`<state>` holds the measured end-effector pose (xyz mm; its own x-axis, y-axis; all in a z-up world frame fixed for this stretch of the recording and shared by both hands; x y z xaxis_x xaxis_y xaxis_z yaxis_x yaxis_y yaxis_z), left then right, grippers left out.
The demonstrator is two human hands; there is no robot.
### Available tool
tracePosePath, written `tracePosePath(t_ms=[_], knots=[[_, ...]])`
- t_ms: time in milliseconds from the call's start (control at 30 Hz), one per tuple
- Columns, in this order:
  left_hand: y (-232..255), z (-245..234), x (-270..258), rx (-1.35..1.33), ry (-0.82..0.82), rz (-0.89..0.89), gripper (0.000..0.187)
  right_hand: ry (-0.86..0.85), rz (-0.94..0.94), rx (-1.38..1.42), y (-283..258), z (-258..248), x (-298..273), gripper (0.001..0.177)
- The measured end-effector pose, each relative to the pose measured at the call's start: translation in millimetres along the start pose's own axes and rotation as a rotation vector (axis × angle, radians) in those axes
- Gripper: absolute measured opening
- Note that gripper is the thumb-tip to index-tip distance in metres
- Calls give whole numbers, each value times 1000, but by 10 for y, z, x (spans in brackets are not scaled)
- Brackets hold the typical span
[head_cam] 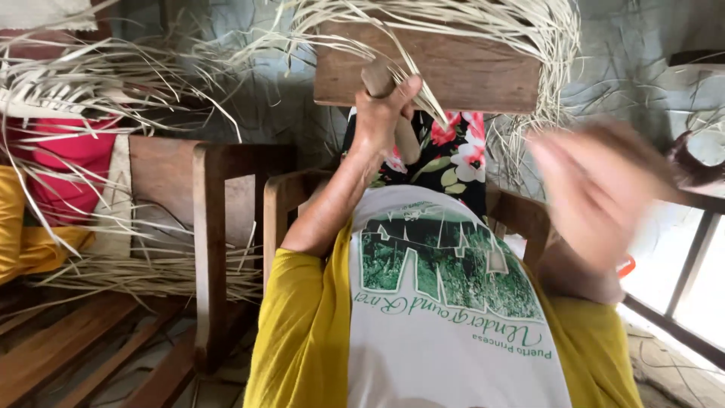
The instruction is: Processing and bundling natural fibers using a wooden block tool
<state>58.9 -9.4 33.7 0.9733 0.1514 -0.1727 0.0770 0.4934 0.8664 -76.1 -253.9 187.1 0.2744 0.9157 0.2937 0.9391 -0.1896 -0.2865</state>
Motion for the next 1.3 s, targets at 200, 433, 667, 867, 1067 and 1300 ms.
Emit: tracePosePath(t_ms=[200, 433, 667, 867, 1067, 1300], knots=[[-101, 110, -189, 56, -123, 9, 31, 265, 1028, 659, 993, 986, 623, 42], [-40, 111, -196, 191, -89, 111, 26, 496, 1026, 832, 1143, 1299, 682, 28], [-53, -141, -340, 454, -74, 393, 16, 431, 1179, 256, 1619, 1745, 314, 28], [686, -10, -547, 397, -165, 565, 5, 442, 1265, 470, 1542, 1799, -7, 29], [1391, 294, -883, 404, -440, 642, 12, 713, 1002, 978, 1194, 1182, 211, 32], [-384, 25, -292, 319, -151, 54, 46, 846, 995, 1073, 1214, 1557, 383, 14]])
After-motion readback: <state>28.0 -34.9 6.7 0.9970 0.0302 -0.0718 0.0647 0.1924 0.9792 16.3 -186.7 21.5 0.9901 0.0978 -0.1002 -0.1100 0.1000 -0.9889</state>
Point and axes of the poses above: each hand's wrist, its own x-axis towards the middle knuckle, its own z-axis out of the palm, y = z × x, the point moved 7 cm from there along x, towards the middle knuckle, and after that the axes turned 3 degrees about z, right-handed, at the moved point
